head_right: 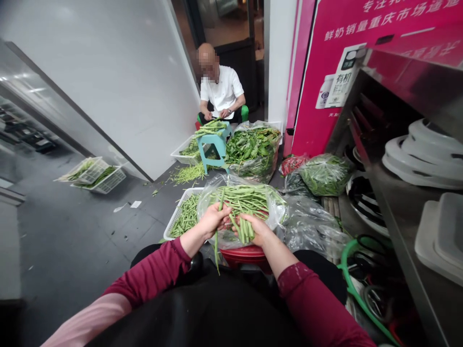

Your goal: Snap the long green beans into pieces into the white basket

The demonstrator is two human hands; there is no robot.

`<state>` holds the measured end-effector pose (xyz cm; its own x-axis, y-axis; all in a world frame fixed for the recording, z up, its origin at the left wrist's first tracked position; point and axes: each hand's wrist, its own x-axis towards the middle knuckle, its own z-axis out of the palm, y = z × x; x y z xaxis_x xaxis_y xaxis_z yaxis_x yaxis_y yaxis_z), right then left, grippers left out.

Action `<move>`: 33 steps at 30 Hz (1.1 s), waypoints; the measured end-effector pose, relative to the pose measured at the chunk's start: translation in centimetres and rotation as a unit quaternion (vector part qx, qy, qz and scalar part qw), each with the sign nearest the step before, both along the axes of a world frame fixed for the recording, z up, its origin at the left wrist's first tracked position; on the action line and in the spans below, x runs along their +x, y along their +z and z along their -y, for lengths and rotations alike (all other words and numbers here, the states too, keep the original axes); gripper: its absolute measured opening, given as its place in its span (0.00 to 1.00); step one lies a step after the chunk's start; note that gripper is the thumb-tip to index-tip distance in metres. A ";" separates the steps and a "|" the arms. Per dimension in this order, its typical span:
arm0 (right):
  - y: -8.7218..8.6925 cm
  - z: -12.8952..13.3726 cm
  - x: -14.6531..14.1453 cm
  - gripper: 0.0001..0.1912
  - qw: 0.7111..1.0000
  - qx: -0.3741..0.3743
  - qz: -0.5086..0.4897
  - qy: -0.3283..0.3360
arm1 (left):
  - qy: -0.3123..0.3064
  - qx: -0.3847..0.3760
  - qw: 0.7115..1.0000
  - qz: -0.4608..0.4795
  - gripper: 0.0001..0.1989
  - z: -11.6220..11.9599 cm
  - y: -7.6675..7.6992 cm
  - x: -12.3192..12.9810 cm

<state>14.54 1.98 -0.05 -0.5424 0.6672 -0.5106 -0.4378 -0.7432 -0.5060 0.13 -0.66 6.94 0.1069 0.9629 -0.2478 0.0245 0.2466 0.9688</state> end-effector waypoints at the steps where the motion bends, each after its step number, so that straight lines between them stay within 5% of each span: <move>1: 0.2 0.4 -0.1 0.05 0.999 0.014 -0.024 0.040 | 0.004 0.002 1.000 -0.005 0.18 -0.3 -0.8 0.0; 5: 0.6 1.4 -0.5 0.10 0.991 0.085 -0.064 0.087 | 0.028 0.101 0.980 -0.170 0.14 -0.5 -3.5 0.1; 10: 0.3 1.6 -1.0 0.09 0.987 0.129 0.081 0.061 | -0.001 0.170 0.875 -0.454 0.04 -1.3 -5.0 -0.6; 13: -0.1 1.3 -0.9 0.09 0.984 0.121 0.127 0.037 | 0.030 0.056 0.918 -0.391 0.04 -3.0 -5.1 -1.5; 16: -0.6 0.5 -0.7 0.10 0.986 0.082 0.136 -0.055 | 0.046 -0.042 0.954 -0.292 0.14 -4.4 -4.7 -1.9; 21: -0.5 -0.9 -0.3 0.12 0.978 0.068 0.123 -0.153 | -0.038 -0.042 0.970 -0.238 0.18 -3.6 -4.0 -1.4; 27: 1.2 -1.1 1.0 0.14 0.970 0.172 0.111 -0.132 | -0.215 0.125 0.900 -0.358 0.14 -1.7 -3.3 -2.6; 33: 0.9 -0.4 1.0 0.12 0.949 0.251 0.172 -0.081 | -0.273 0.159 0.809 -0.496 0.13 -1.1 -1.3 -2.9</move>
